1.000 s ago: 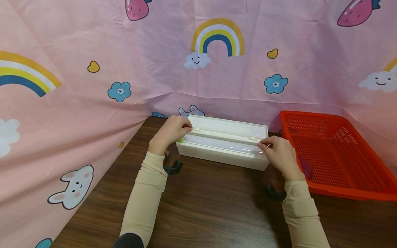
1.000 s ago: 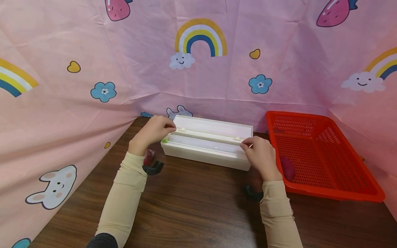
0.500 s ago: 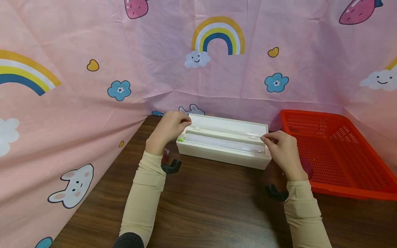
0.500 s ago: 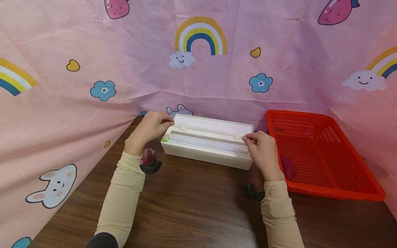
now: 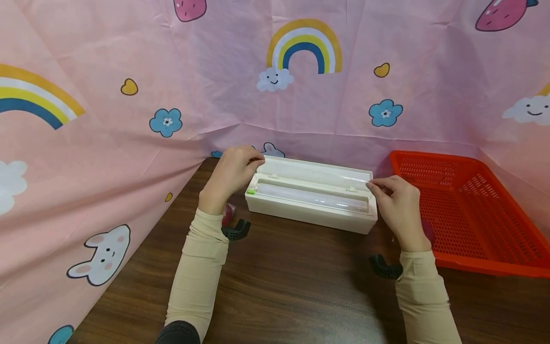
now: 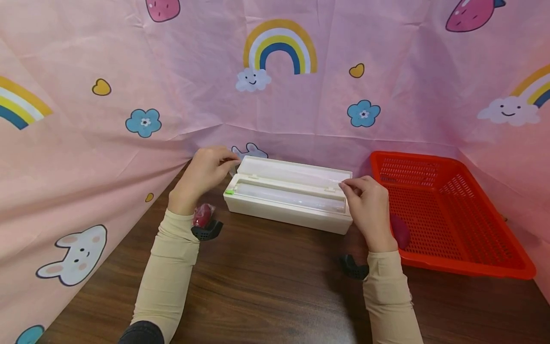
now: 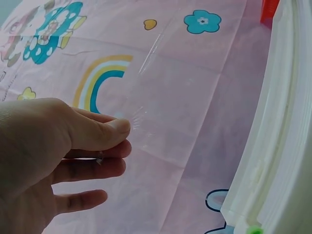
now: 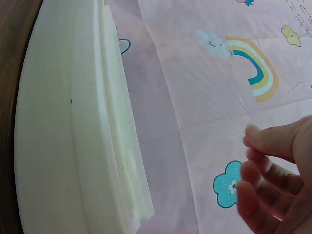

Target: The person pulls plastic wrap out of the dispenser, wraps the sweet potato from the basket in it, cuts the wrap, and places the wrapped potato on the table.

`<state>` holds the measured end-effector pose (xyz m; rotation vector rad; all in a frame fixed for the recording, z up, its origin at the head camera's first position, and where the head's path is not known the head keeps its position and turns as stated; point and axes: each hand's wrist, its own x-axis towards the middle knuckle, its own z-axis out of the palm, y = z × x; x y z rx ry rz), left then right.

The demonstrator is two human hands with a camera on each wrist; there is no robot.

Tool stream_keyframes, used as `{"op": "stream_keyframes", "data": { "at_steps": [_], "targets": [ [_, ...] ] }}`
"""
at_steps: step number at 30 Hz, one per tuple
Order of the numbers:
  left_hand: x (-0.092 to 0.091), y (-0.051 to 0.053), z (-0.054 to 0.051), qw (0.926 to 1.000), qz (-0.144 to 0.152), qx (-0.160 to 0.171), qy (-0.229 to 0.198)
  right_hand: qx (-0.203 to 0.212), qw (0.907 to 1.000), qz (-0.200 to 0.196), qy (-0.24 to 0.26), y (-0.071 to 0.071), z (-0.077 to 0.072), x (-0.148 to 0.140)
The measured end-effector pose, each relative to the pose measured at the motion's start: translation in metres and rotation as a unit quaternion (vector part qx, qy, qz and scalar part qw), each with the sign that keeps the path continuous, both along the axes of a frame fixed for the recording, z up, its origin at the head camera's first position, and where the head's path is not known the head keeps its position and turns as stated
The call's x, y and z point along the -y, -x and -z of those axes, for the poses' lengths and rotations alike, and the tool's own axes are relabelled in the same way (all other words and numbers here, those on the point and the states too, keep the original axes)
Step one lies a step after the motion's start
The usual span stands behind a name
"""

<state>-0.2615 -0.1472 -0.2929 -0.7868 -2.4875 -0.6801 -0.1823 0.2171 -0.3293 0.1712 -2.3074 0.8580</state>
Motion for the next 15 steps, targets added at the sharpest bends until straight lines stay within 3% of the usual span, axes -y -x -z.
{"op": "stream_keyframes", "data": {
  "at_steps": [15],
  "targets": [
    [-0.002, -0.011, -0.01, 0.994, 0.008, -0.099, -0.045, -0.044, 0.998, 0.022, 0.04, -0.01, -0.012, 0.006]
  ]
}}
